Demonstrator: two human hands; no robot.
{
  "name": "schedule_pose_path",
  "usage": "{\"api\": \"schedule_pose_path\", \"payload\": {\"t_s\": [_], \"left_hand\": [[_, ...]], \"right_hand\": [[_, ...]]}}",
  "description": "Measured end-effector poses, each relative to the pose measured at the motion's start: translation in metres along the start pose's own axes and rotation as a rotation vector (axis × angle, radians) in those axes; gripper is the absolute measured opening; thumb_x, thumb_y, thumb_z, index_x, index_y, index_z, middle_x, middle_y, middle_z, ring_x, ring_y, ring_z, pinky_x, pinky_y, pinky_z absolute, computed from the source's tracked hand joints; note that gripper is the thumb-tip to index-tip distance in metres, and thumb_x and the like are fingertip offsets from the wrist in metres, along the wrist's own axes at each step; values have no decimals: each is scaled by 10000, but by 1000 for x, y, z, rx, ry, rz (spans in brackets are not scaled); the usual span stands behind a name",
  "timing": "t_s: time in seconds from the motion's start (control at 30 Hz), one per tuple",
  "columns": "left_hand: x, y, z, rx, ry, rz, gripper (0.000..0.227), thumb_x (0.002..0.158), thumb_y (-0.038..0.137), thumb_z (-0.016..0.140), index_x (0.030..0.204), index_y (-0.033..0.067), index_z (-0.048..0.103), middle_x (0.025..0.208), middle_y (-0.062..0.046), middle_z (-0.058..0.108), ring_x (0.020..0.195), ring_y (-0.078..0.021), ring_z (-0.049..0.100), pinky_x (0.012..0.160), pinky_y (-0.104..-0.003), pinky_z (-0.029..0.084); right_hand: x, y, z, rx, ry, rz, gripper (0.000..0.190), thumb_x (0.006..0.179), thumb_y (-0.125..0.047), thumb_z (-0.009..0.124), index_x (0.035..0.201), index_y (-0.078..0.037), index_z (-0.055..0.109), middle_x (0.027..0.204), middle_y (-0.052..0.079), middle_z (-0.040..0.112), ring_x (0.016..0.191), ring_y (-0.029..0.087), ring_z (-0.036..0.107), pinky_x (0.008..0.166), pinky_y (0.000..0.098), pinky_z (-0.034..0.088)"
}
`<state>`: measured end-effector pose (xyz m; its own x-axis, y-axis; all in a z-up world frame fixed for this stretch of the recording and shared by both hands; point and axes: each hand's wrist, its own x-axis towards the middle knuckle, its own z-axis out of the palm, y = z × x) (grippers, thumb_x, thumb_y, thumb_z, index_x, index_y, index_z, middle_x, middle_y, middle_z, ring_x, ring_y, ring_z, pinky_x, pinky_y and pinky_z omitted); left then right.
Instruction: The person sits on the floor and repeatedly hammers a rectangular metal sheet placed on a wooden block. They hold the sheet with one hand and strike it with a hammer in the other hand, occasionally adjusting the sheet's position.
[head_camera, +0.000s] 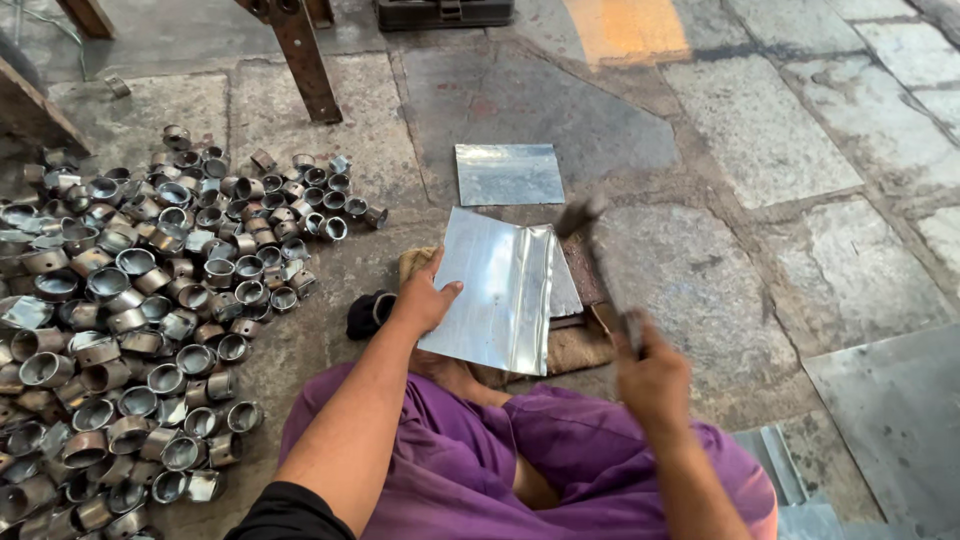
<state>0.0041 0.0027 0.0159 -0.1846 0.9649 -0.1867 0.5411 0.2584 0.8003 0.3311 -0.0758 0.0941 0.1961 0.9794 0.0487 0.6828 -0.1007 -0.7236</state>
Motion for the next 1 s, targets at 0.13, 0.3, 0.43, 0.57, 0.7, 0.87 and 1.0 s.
{"api": "schedule_pose_path", "payload": {"t_s": [0.13, 0.3, 0.43, 0.57, 0.7, 0.87, 1.0], "left_hand": [[16, -9, 6, 25, 65, 123, 824, 869, 261, 763, 1571, 147, 346, 1426, -239, 564, 1277, -365, 577, 1043, -397, 457], [10, -8, 4, -33, 18, 57, 827, 868, 269, 740, 1583, 133, 348, 1368, -232, 624, 1249, -353, 621, 1029, -385, 487], [8, -13, 7, -32, 7, 45, 815, 880, 275, 749, 1572, 84, 364, 1353, -251, 632, 1245, -356, 630, 1038, -379, 487], [13, -15, 5, -98, 8, 75, 804, 870, 260, 738, 1558, 54, 374, 1385, -241, 620, 1270, -335, 628, 1038, -372, 484], [8, -13, 5, -68, -32, 30, 802, 873, 275, 733, 1571, 116, 372, 1381, -234, 628, 1261, -343, 636, 1041, -378, 491], [7, -4, 0, -97, -10, -21, 764, 856, 292, 764, 1537, 174, 439, 1390, -207, 632, 1267, -340, 629, 1037, -393, 496], [13, -3, 5, -23, 38, -10, 784, 867, 311, 773, 1546, 171, 409, 1407, -220, 597, 1276, -353, 607, 1034, -398, 489]], "right_hand": [[23, -30, -70, 313, 555, -718, 230, 1109, -162, 625, 1267, 5, 639, 875, 98, 654, 596, 76, 521, 495, 248, 411], [44, 0, -121, 525, 907, -864, 311, 1219, -195, 488, 979, -5, 548, 724, 93, 531, 541, 137, 445, 512, 311, 377], [13, 52, -10, 290, 627, -595, 157, 1091, -173, 581, 1134, -27, 619, 816, 122, 627, 635, 200, 547, 561, 364, 452], [1, 43, 48, -67, 28, -304, 342, 963, -151, 675, 1289, -49, 690, 907, 151, 723, 730, 264, 648, 610, 417, 526], [18, -6, -16, 374, 266, -248, 168, 1067, -147, 619, 1144, -6, 668, 713, 18, 581, 530, 70, 500, 424, 255, 363], [42, -45, -108, 708, 596, -769, 226, 1055, -137, 577, 1238, -5, 576, 726, 24, 554, 531, 104, 497, 447, 282, 426], [60, -20, -114, 859, 788, -865, 213, 1029, -182, 607, 1147, -5, 609, 731, 68, 589, 565, 150, 524, 493, 333, 447]]}}
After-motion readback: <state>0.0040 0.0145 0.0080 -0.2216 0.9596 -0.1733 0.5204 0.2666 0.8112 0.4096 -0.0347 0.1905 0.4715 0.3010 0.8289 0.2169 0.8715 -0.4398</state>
